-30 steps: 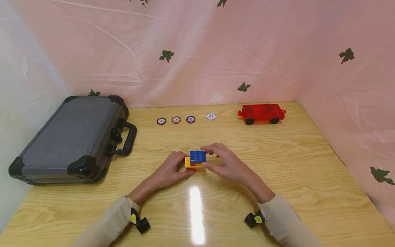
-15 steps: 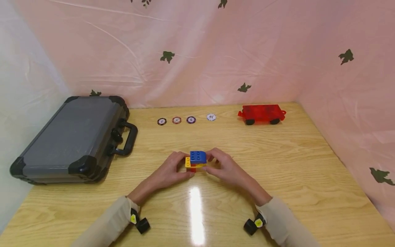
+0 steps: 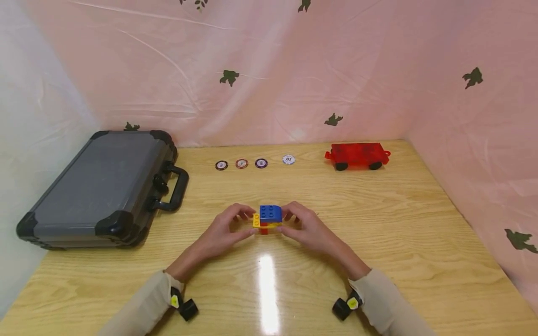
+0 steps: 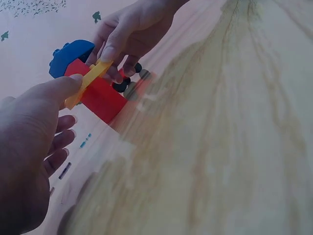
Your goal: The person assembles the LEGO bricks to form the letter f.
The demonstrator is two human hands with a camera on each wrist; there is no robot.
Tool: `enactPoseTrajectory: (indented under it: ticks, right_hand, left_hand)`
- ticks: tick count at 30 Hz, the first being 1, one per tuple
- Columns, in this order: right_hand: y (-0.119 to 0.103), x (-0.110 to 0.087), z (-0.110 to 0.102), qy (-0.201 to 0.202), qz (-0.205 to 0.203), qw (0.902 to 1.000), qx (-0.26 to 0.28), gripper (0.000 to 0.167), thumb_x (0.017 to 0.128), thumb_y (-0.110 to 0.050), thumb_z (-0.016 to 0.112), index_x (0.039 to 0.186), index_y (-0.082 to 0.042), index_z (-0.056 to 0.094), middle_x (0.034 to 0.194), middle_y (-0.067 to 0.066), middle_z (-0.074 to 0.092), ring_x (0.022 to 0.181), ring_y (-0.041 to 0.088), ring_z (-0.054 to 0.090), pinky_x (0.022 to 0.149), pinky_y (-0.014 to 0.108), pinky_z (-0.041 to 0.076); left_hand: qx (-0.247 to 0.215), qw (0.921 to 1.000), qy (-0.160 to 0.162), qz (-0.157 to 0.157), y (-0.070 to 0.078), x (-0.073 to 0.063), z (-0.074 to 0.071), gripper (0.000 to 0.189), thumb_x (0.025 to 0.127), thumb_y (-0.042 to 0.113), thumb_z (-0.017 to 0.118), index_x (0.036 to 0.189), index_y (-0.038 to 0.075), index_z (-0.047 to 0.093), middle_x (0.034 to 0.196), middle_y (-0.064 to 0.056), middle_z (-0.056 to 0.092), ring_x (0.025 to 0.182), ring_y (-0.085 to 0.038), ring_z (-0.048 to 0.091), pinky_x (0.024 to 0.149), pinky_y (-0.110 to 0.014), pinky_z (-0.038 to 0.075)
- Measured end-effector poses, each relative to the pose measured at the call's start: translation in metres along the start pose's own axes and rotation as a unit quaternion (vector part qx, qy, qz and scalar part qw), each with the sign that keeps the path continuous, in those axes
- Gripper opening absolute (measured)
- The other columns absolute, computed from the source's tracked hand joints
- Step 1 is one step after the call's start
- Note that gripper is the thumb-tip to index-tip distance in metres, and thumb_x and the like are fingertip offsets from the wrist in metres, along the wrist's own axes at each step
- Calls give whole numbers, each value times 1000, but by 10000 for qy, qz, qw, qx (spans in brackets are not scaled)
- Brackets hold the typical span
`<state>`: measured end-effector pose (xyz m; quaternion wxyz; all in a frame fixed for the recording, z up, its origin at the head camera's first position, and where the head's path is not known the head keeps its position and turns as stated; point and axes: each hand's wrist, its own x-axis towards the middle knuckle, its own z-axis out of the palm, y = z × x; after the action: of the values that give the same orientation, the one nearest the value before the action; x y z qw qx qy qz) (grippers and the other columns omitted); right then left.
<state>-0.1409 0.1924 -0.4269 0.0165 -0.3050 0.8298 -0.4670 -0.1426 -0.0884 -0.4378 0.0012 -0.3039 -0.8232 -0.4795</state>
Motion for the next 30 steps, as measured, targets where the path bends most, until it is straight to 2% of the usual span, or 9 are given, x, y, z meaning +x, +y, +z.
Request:
enactPoseTrajectory:
  ticks: [4,10,18,23,30]
  right_hand:
    - [0,0,1,15,36,10000,9,31,93,-3,76,121,-6,63,112,2,65,98,24,60,83,35,51]
    - [-1,-1,2,102,41,9999,-50,31,93,-3,76,121,-5,63,112,3,65,97,23,60,83,35,52]
    - [0,1,3,324,144,9993,-77,26,98,-4,71,122,-4,63,110,3,67,94,20,60,82,30,53]
    - [-2,9,6,424,289,9987,-55,22,101,-7,68,122,-3,64,106,4,67,93,20,61,83,30,53]
    - [1,24,9,495,822,9953,126,22,105,-14,63,121,1,66,108,9,69,94,22,64,86,34,54]
  left_hand:
    - [75,9999,83,123,-2,-1,0,33,95,18,78,124,10,63,116,-1,63,105,-17,57,90,-39,49]
    - [134,9997,136,122,-2,0,0,30,96,19,77,121,11,65,115,0,63,104,-16,57,89,-38,49]
    - [263,9987,376,212,1,4,0,29,95,20,78,120,8,69,113,-2,67,103,-18,60,89,-40,51]
    - [221,9983,547,40,0,8,1,27,98,22,75,120,7,70,112,-3,69,102,-18,60,89,-39,52]
    - [232,9964,768,-261,-6,17,1,26,101,24,69,119,4,71,108,-3,68,99,-17,60,87,-39,52]
